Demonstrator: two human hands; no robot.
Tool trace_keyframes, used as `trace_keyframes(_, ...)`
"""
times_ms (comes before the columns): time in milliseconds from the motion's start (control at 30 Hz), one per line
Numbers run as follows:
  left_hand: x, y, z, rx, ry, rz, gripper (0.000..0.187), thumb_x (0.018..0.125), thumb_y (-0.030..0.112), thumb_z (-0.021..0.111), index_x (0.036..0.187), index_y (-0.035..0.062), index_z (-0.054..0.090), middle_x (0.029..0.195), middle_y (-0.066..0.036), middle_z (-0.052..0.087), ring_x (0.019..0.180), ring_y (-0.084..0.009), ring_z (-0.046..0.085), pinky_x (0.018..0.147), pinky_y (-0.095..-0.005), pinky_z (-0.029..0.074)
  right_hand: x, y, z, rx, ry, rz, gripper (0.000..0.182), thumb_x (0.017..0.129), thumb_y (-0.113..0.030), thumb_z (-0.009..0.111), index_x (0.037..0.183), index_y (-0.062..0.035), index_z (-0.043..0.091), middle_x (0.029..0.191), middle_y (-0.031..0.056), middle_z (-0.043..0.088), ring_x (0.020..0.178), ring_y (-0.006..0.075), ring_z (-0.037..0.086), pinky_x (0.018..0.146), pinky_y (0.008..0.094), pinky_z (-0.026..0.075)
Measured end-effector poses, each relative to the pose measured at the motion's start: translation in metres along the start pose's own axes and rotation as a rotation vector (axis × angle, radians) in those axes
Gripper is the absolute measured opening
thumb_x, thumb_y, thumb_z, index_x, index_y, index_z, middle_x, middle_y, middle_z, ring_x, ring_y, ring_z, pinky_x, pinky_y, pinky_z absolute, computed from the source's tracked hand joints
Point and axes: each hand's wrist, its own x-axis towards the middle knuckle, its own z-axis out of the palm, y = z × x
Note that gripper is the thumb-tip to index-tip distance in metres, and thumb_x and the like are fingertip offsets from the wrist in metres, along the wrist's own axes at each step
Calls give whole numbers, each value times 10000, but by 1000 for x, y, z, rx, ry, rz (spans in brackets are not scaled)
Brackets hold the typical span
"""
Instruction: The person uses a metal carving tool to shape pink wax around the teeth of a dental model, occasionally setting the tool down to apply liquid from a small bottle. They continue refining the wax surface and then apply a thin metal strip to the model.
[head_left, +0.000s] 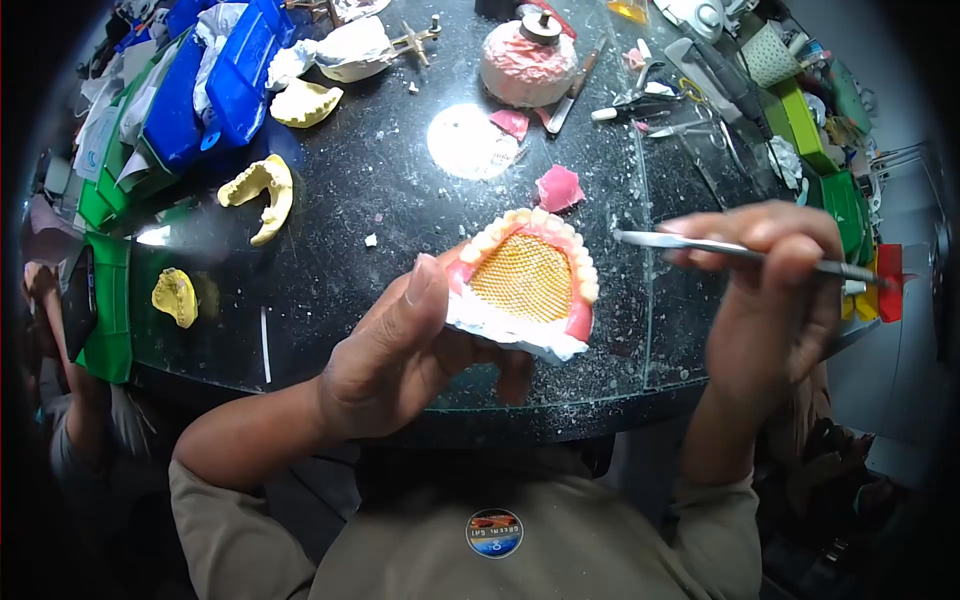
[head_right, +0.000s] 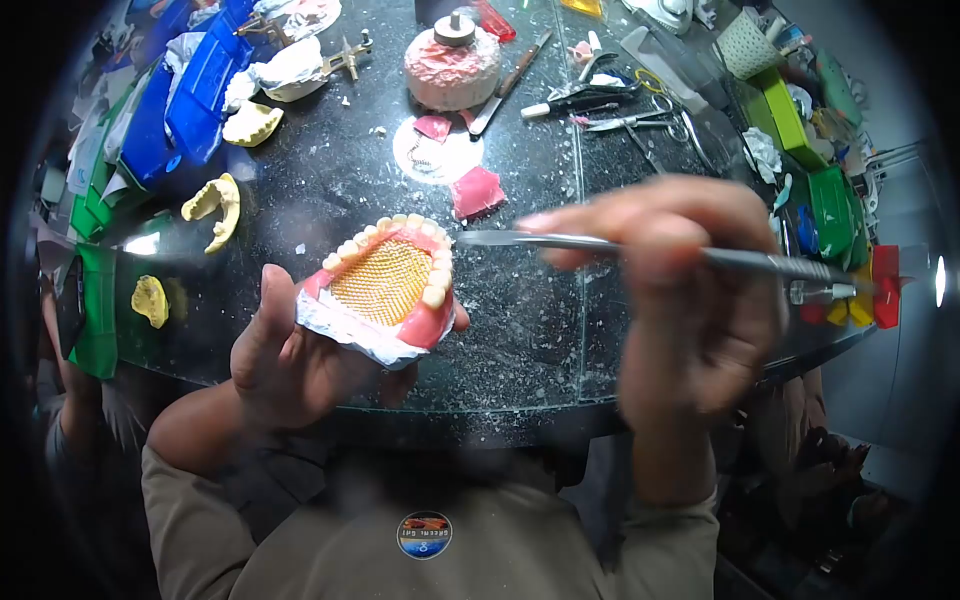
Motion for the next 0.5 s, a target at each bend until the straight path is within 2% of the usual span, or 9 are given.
trace_keyframes(100, -1, 3, 0, 5, -11, 5, 932, 799, 706, 296, 1392, 8, 123, 1285, -260, 397, 1191, -309, 433, 767, -342, 476, 11, 3, 27, -14, -126, 0, 302, 923, -313, 456, 890, -14, 483, 726, 119, 576, 665, 213, 608, 661, 371, 526)
trace_keyframes(300, -1, 2, 0, 31, -36, -7, 980, 770, 745, 281, 1395, 11, 108, 1291, -241, 399, 1178, -287, 451, 743, -318, 498, 1, 14, 35, 63, -113, 42, 292, 911, -307, 483, 882, -17, 480, 716, 86, 540, 662, 176, 591, 726, 470, 529)
trace_keyframes(500, -3, 10, 1, 68, -25, -60, 982, 769, 751, 252, 1400, 18, 80, 1306, -229, 387, 1177, -270, 454, 742, -316, 505, -2, 14, 36, 89, -73, 78, 266, 910, -278, 488, 877, -15, 471, 740, 78, 526, 652, 164, 581, 711, 487, 536)
